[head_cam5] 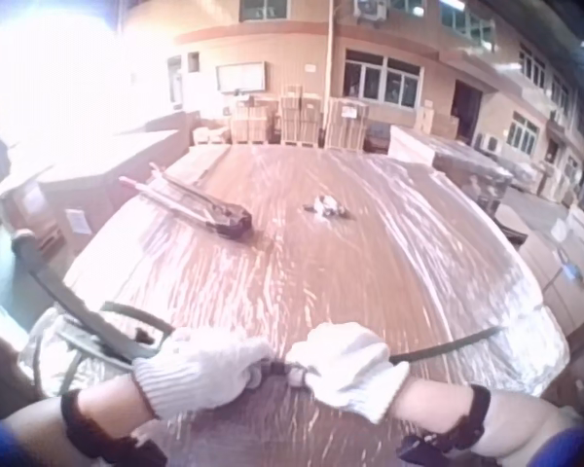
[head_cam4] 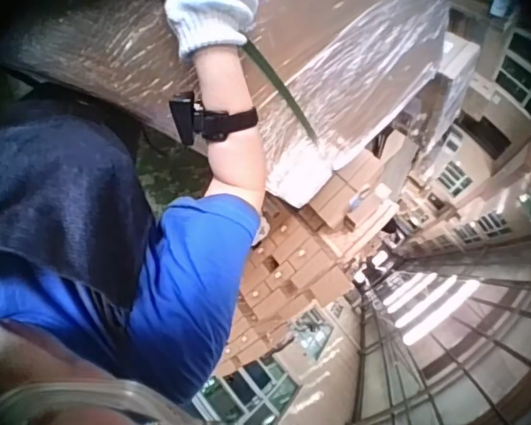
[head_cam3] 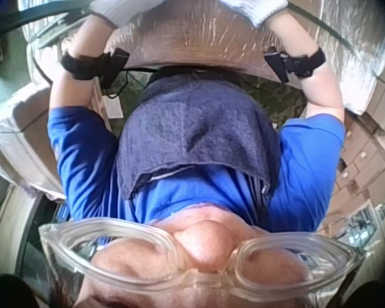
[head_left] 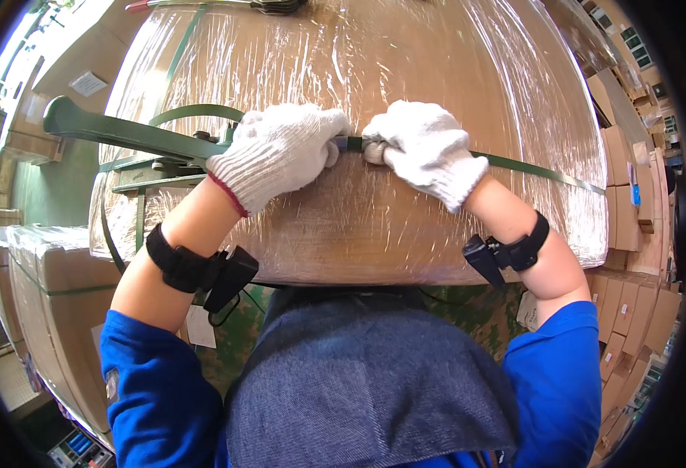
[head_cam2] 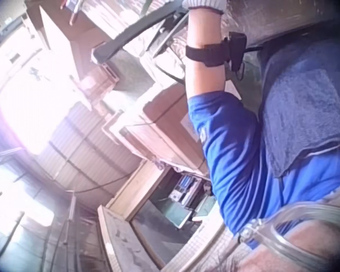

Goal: Secure large cardboard boxes to a pallet using plastic strapping, a manual tensioner tool, and a metal seal with a sealer tool.

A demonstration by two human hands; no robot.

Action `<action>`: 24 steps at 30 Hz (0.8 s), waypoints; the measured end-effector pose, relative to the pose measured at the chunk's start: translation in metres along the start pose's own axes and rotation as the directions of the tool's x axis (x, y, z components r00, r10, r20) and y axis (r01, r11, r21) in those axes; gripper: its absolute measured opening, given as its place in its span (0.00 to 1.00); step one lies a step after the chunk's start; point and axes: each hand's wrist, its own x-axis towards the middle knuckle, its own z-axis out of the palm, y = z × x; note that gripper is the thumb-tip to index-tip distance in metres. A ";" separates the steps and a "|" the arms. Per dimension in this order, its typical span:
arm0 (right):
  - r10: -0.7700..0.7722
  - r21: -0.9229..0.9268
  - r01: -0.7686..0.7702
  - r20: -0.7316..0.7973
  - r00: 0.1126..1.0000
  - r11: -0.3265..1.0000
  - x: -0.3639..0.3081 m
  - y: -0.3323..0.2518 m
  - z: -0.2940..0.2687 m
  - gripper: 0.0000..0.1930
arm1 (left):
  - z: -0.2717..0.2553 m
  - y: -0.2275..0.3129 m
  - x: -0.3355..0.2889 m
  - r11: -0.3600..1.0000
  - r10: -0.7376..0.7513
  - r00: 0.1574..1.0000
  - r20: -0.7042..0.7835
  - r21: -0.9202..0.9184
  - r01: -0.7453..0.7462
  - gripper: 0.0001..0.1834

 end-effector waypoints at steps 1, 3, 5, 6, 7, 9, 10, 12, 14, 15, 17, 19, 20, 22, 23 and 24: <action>0.000 0.003 0.000 -0.003 1.000 1.000 0.000 0.000 0.001 0.04 | -0.003 0.002 0.001 0.999 -0.052 0.998 0.036 0.012 0.052 0.16; -0.048 -0.038 0.045 -0.061 0.997 0.998 -0.002 -0.001 0.003 0.04 | -0.002 -0.001 0.001 0.997 -0.065 0.997 0.032 -0.045 0.066 0.14; -0.072 -0.011 0.071 -0.075 0.995 0.997 -0.006 0.001 0.001 0.04 | 0.003 -0.004 -0.002 0.992 -0.079 0.997 0.024 -0.098 0.081 0.13; -0.082 -0.026 0.080 -0.093 0.992 0.996 -0.007 0.001 0.000 0.05 | 0.009 -0.004 -0.006 0.997 -0.067 0.991 -0.116 -0.050 0.061 0.13; -0.095 -0.041 0.091 -0.111 0.989 0.995 -0.008 0.001 -0.003 0.07 | 0.013 -0.003 -0.011 0.999 -0.047 0.966 -0.254 0.001 0.049 0.14; -0.167 -0.044 0.163 -0.151 0.974 0.986 -0.009 -0.001 -0.017 0.12 | 0.015 0.001 -0.024 0.994 0.067 0.913 -0.403 0.107 -0.026 0.14; -0.168 0.006 0.172 -0.180 0.969 0.985 -0.012 -0.002 -0.026 0.13 | 0.016 0.004 -0.030 0.971 0.202 0.829 -0.522 0.219 -0.098 0.15; -0.181 0.122 0.206 -0.186 0.966 0.971 -0.014 0.004 -0.039 0.15 | -0.008 0.014 -0.057 0.976 0.216 0.849 -0.482 0.102 -0.190 0.16; -0.225 0.104 0.248 -0.194 0.955 0.963 -0.016 0.005 -0.043 0.16 | -0.021 0.017 -0.089 0.959 0.249 0.855 -0.456 -0.010 -0.285 0.17; -0.268 0.090 0.289 -0.195 0.944 0.953 -0.014 0.005 -0.041 0.17 | -0.021 0.012 -0.105 0.960 0.232 0.838 -0.494 -0.021 -0.278 0.17; -0.317 0.145 0.353 -0.223 0.922 0.924 -0.004 -0.009 -0.022 0.17 | -0.019 0.002 -0.137 0.965 0.207 0.817 -0.538 -0.025 -0.261 0.17; -0.391 -0.075 0.384 -0.220 0.894 0.920 0.010 -0.027 -0.003 0.14 | -0.011 -0.008 -0.169 0.993 0.057 0.748 -0.661 -0.040 -0.112 0.18; -0.398 -0.123 0.380 -0.212 0.892 0.917 0.013 -0.028 0.010 0.11 | -0.009 -0.011 -0.182 0.996 0.013 0.720 -0.694 -0.050 -0.067 0.17; -0.398 -0.123 0.384 -0.116 0.910 0.915 0.014 -0.037 0.002 0.12 | -0.006 -0.017 -0.214 0.994 -0.094 0.654 -0.750 -0.108 0.019 0.17; -0.420 -0.190 0.413 0.005 0.908 0.891 0.019 -0.043 -0.017 0.14 | -0.002 -0.019 -0.226 0.992 -0.128 0.624 -0.771 -0.111 0.067 0.17; -0.420 -0.193 0.408 -0.020 0.907 0.892 0.016 -0.041 -0.027 0.15 | 0.003 -0.027 -0.229 0.990 -0.140 0.570 -0.810 -0.121 0.071 0.17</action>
